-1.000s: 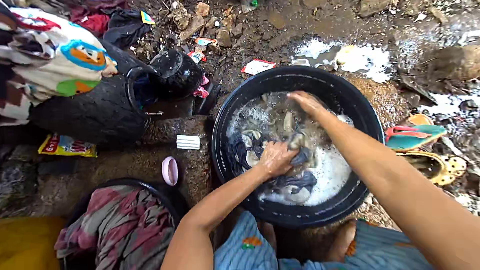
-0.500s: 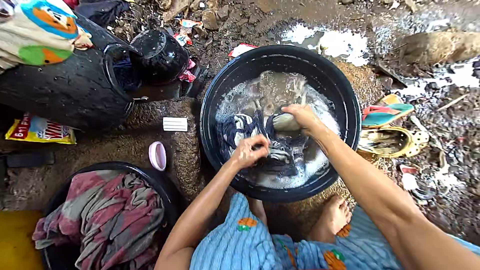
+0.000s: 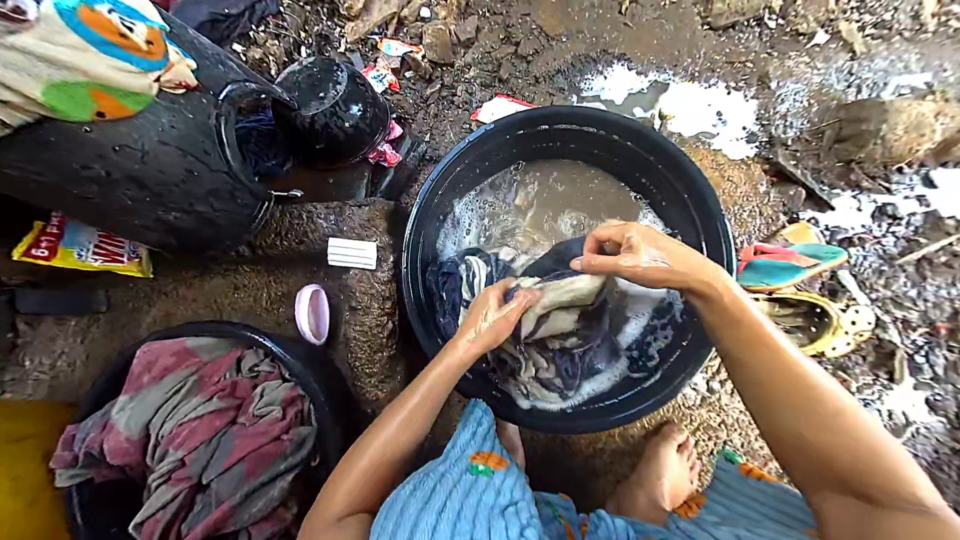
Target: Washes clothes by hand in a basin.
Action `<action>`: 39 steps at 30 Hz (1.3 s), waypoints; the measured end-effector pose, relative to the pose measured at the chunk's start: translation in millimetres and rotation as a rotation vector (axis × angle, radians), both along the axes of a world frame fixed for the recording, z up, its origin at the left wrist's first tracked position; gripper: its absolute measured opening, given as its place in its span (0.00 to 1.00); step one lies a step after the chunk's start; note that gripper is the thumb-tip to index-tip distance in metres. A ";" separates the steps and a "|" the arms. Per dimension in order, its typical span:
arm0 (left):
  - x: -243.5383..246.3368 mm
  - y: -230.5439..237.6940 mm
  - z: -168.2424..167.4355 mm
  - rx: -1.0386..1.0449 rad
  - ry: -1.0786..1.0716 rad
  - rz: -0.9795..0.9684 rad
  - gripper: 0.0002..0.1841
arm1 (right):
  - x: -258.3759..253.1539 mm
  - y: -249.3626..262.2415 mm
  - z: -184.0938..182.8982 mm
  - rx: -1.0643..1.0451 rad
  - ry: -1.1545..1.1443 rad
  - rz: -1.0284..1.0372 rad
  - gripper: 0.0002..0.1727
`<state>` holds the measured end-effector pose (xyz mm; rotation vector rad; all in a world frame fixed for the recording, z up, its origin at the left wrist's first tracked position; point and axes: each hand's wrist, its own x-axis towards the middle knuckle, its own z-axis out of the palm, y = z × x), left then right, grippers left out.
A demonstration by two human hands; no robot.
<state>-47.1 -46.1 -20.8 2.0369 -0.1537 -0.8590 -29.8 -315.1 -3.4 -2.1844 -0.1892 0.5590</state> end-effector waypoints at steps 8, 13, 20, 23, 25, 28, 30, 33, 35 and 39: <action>16.6 -5.0 -59.8 0.593 -0.088 -0.234 0.35 | -23.0 101.3 -80.3 -0.427 0.248 0.005 0.72; 63.8 -40.9 -92.7 0.645 -0.073 -0.256 0.36 | 7.5 88.1 -135.1 -0.519 0.027 -0.164 0.64; 119.9 -54.0 -91.9 0.420 -0.028 -0.443 0.25 | 32.7 60.8 -139.9 -0.068 0.273 -0.214 0.20; 120.1 -29.0 -86.2 0.286 -0.196 -0.426 0.22 | 42.3 49.1 -114.4 -0.409 0.298 0.079 0.24; 96.2 -5.4 -70.0 0.155 -0.400 -0.275 0.20 | 51.6 47.7 -103.3 -0.589 0.337 0.134 0.25; 59.2 41.5 -35.6 0.175 -0.664 0.043 0.25 | 65.4 45.8 -130.7 -0.626 0.140 -0.103 0.30; 51.9 77.8 -15.8 0.375 -0.768 0.266 0.32 | 72.8 52.5 -131.9 -0.635 0.072 -0.207 0.36; 54.2 121.8 -3.9 0.662 -0.651 0.486 0.49 | 64.8 57.2 -126.4 -0.622 0.021 -0.221 0.30; 60.2 135.8 -7.0 0.727 -0.501 0.538 0.54 | 60.0 56.7 -124.7 -0.611 0.025 -0.238 0.30; 68.9 142.2 -22.8 0.667 -0.464 0.575 0.50 | 58.3 55.3 -120.7 -0.644 0.074 -0.224 0.28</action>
